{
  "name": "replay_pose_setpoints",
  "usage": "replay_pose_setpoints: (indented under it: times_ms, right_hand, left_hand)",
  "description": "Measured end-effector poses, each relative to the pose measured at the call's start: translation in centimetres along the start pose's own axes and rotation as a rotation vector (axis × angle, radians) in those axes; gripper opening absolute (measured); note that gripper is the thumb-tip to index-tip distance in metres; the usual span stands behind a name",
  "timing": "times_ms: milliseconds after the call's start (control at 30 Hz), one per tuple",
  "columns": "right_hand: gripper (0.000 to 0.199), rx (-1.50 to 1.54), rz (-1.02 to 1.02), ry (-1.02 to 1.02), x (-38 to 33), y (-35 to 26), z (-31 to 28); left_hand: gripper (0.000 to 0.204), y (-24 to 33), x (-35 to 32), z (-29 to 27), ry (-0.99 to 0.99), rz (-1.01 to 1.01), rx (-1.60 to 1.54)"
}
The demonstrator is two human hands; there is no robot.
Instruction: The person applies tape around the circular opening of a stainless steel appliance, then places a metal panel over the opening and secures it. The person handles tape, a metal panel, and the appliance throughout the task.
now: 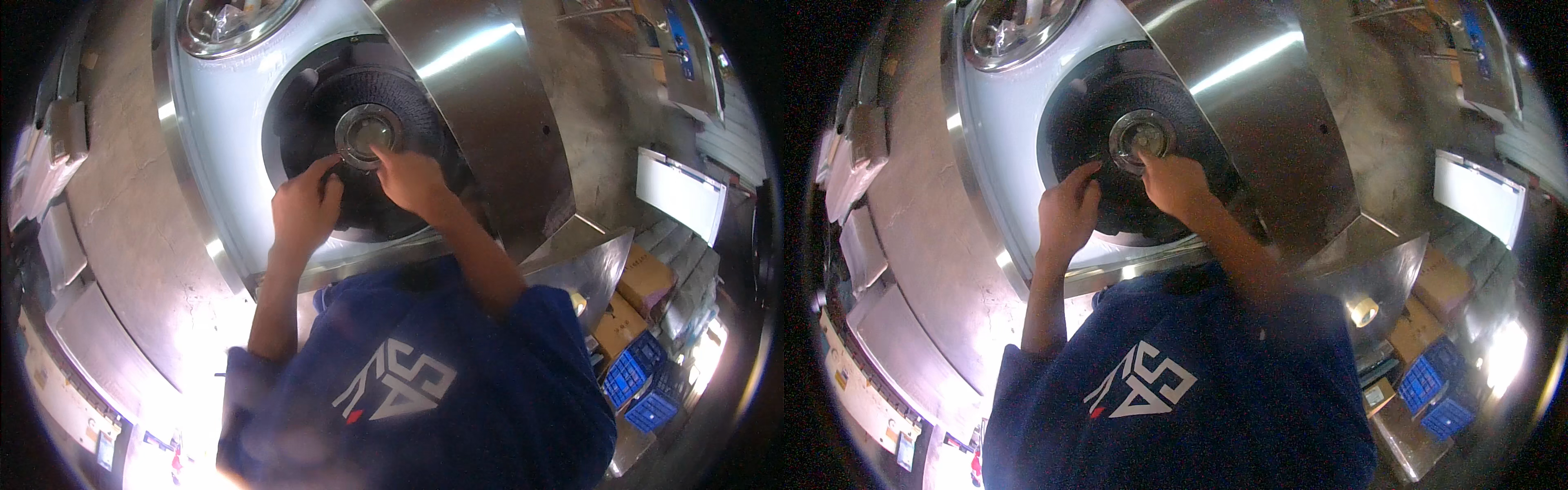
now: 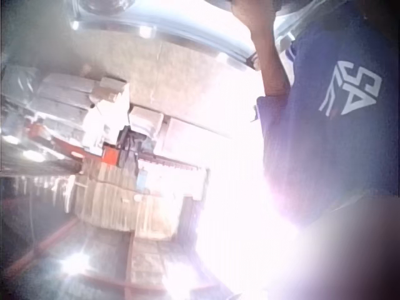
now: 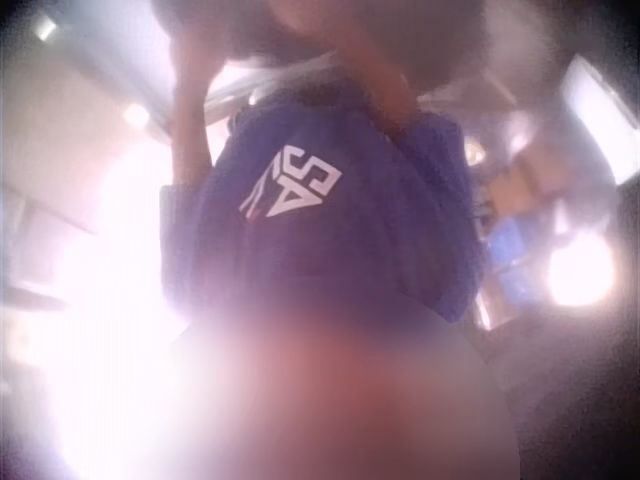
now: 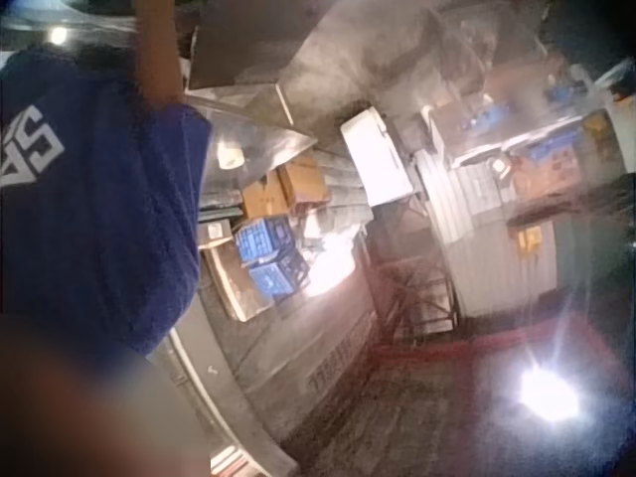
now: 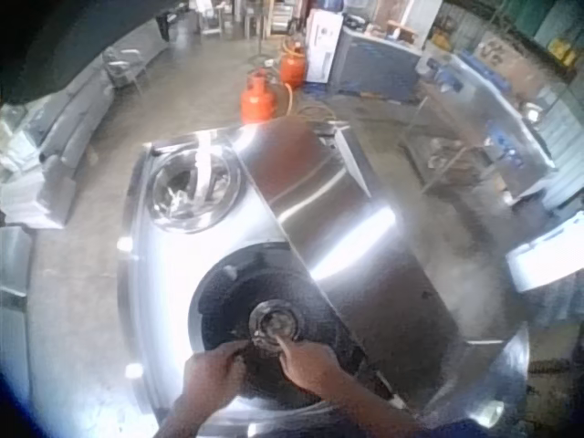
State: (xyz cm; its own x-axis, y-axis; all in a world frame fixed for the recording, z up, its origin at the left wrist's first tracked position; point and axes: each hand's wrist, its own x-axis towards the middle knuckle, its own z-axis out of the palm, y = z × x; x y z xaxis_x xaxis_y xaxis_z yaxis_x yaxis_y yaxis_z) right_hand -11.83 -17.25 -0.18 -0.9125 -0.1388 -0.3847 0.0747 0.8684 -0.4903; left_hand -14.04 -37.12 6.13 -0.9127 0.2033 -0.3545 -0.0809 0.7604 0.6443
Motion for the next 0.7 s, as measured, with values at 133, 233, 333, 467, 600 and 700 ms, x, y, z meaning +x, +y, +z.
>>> replay_pose_setpoints:
  times_ms: [133,233,333,467,600,700]
  right_hand:
    - [0.033,0.440,0.115,-0.089,-12.2,1.4,-5.0]
    - [0.035,0.514,0.147,-0.389,-22.1,4.9,-6.6]
    - [0.032,1.155,0.447,-0.326,-32.1,9.8,-3.8]
    - [0.052,0.650,1.299,0.587,-44.9,14.8,6.6]
    - [0.071,-0.348,1.710,0.618,-49.1,18.9,19.2]
    - [0.098,0.109,1.387,0.679,-49.1,19.7,25.6]
  left_hand:
    - [0.024,1.1,-2.6,-0.4,0.119,-0.063,-0.271]
    - [0.022,1.6,-2.6,-0.8,0.130,0.015,-0.263]
    - [0.023,2.5,-1.6,-1.8,0.127,0.059,-0.220]
    - [0.024,5.1,0.0,-2.8,0.233,0.198,-0.214]
    - [0.027,8.0,0.4,-2.5,0.266,0.316,-0.190]
    - [0.026,9.4,-0.9,-1.7,0.238,0.298,-0.210]
